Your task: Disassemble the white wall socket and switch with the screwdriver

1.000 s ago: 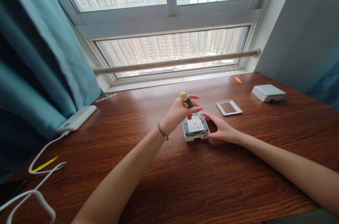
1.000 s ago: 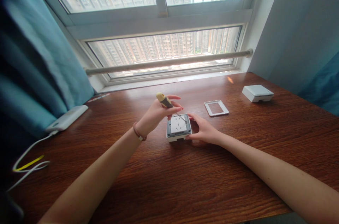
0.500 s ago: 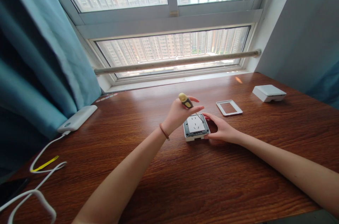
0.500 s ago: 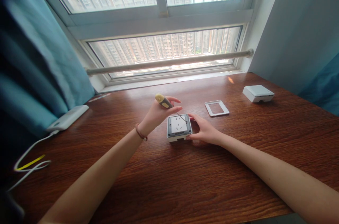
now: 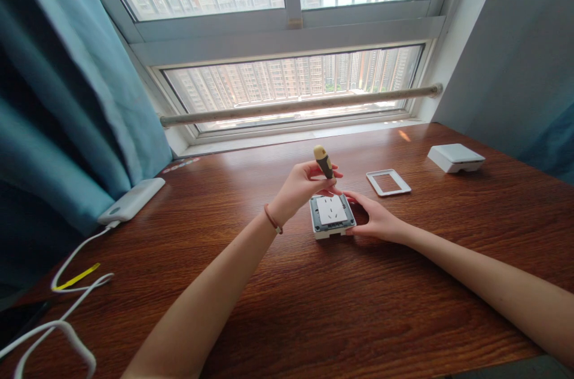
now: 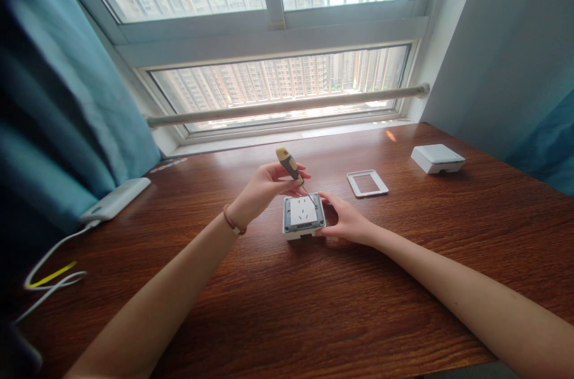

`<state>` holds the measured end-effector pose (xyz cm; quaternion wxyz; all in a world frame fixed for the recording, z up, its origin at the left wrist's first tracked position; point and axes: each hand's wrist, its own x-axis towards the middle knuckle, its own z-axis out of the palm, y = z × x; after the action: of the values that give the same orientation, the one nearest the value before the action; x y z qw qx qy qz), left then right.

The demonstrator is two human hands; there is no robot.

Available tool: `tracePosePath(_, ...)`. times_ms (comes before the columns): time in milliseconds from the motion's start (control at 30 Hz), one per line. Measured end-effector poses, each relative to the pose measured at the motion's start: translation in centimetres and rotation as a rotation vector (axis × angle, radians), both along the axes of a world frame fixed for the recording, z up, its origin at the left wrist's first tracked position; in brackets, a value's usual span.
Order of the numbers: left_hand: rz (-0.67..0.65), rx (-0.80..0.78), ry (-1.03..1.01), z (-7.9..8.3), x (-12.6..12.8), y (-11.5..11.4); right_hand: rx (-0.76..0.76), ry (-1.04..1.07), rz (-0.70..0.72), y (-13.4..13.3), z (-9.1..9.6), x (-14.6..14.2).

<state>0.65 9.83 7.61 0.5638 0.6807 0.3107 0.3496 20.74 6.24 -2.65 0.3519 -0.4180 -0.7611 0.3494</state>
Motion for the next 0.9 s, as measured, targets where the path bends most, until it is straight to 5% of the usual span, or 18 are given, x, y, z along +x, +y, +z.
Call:
tracePosePath(167, 0.308, 0.325, 0.234, -0.5, 0.4, 0.0, 0.012, -0.026, -0.025, 0.1, -0.3, 0.2)
tracePosePath(600, -0.075, -0.086, 0.058, 1.0, -0.7, 0.1, -0.008, 0.005, -0.016, 0.1, -0.3, 0.2)
tracePosePath(800, 0.224, 0.285, 0.328, -0.5, 0.1, 0.1, 0.001, 0.021, 0.004, 0.1, -0.2, 0.1)
tracePosePath(900, 0.215, 0.346, 0.350, -0.7, 0.5, -0.2, 0.014, 0.005, -0.004, 0.1, -0.1, 0.1)
